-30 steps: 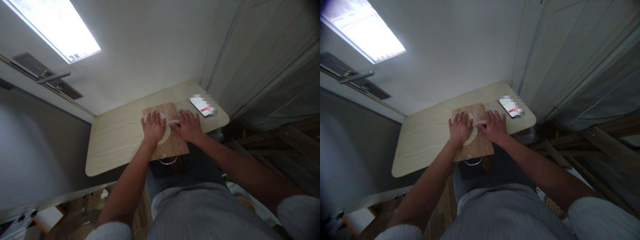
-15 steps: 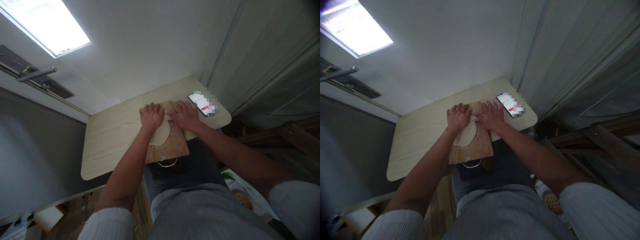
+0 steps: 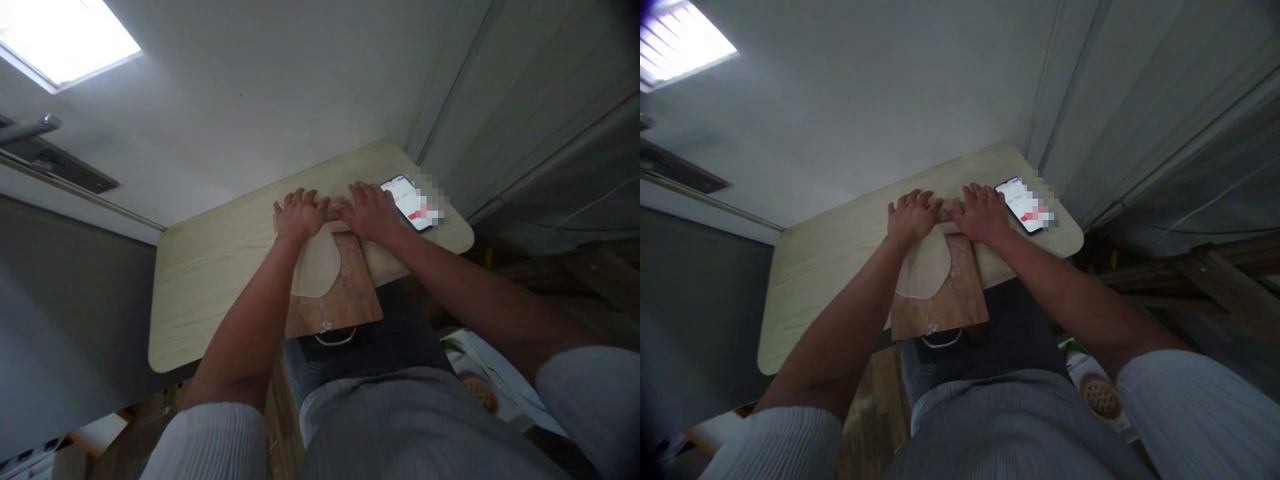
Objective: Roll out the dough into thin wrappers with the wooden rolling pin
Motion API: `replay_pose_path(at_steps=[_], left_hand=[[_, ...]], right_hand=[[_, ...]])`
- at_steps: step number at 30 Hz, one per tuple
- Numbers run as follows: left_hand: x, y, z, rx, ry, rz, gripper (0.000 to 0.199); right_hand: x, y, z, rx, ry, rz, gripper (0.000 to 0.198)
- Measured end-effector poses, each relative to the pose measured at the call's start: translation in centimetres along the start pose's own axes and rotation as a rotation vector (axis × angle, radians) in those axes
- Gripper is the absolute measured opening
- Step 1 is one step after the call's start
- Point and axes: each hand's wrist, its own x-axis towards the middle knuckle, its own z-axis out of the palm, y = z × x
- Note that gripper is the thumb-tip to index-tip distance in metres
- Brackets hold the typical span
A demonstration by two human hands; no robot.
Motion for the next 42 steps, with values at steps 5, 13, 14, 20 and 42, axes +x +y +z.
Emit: replay_pose_path(at_steps=[5, 13, 14, 20, 42], left_hand=[[0.4, 0.0, 0.0, 0.004, -0.006, -0.006, 0.066], [-0.6, 0.3, -0.1, -0.003, 0.039, -0.028, 0.067], [-0.8, 0.3, 0.0, -0.001, 0.047, -0.031, 0.067], [-2.9, 0.7, 0.0, 0.034, 0.128, -0.017, 0.064], [-11.7, 2.3, 0.5, 0.049, 0.204, -0.03, 0.066]], right_hand=[[0.5, 0.1, 0.1, -0.001, 0.007, 0.003, 0.076], [-0.1, -0.2, -0.3, -0.009, 0.009, 0.004, 0.072], [-0.4, -0.3, -0.4, -0.016, 0.005, 0.002, 0.071], [-2.1, -1.0, -0.7, -0.031, 0.007, 0.016, 0.069], [-9.8, -2.1, -0.8, 0.054, 0.064, -0.028, 0.064]])
